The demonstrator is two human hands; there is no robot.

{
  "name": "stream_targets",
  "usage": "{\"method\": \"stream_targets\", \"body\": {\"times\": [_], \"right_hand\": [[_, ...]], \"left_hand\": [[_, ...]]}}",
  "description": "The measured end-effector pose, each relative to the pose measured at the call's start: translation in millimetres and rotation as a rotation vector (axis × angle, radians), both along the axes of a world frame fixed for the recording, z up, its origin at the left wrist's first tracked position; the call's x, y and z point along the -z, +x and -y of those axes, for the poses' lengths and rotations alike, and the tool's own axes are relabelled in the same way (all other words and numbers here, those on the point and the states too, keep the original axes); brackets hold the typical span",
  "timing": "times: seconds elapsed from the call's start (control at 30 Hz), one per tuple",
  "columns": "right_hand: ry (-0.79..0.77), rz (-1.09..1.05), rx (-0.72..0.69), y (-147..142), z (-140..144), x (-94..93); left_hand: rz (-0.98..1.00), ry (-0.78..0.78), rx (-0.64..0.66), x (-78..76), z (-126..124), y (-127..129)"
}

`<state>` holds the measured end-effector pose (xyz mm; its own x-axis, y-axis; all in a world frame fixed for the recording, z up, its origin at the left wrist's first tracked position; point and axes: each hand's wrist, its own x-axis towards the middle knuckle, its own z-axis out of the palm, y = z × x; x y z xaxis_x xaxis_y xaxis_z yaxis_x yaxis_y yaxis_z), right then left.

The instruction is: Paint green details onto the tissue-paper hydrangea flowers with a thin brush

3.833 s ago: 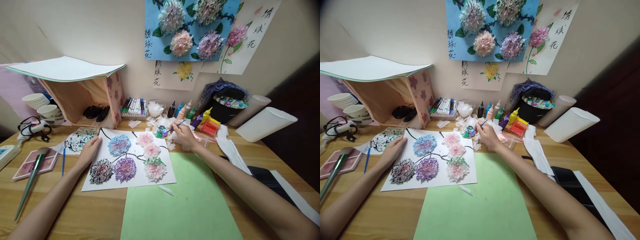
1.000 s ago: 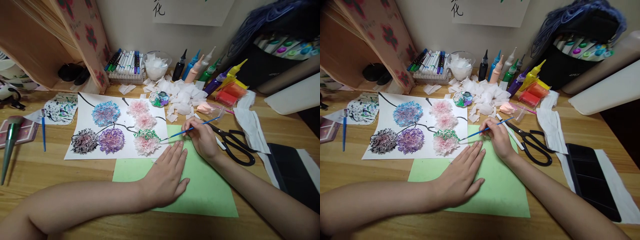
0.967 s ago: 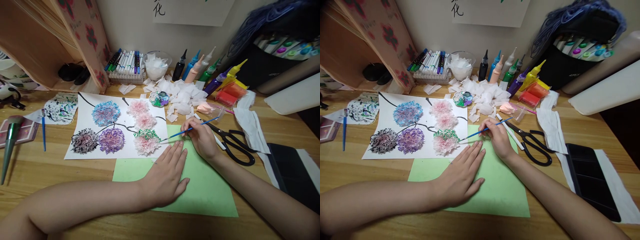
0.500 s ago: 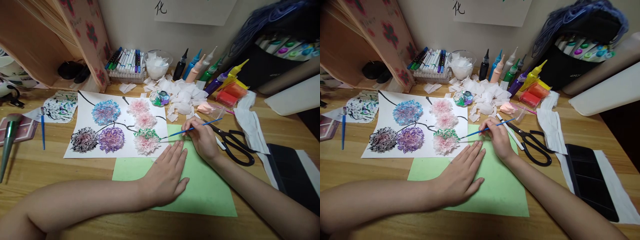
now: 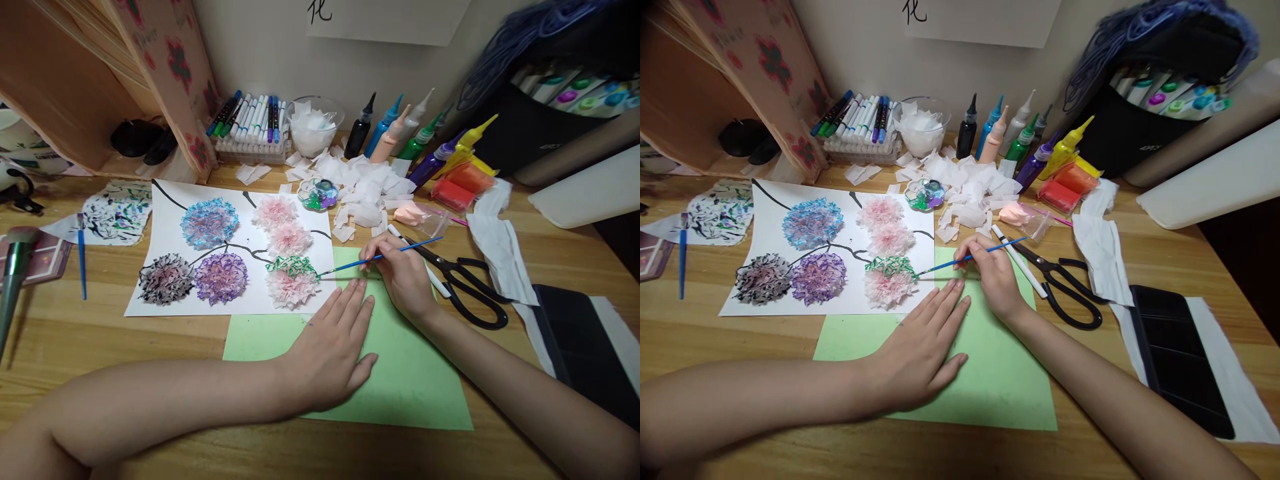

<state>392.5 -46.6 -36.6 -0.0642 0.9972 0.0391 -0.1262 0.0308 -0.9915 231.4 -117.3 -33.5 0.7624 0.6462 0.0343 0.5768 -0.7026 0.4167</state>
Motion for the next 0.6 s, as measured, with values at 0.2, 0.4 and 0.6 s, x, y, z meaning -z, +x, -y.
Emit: {"method": "stream_targets", "body": {"times": [0.2, 0.4, 0.6], "right_hand": [[-0.006, -0.035, 0.031, 0.9, -0.3, 1.1], [-0.004, 0.031, -0.019, 0.2, -0.2, 1.7], [-0.012, -0.021, 0.036, 1.4, -1.1, 2.0]], "left_hand": [[-0.012, 0.004, 0.007, 0.5, -0.5, 0.1], [-0.005, 0.014, 0.003, 1.2, 0.6, -0.4], [0.008, 0.008, 0.001, 1.0, 1.0, -1.8]]}}
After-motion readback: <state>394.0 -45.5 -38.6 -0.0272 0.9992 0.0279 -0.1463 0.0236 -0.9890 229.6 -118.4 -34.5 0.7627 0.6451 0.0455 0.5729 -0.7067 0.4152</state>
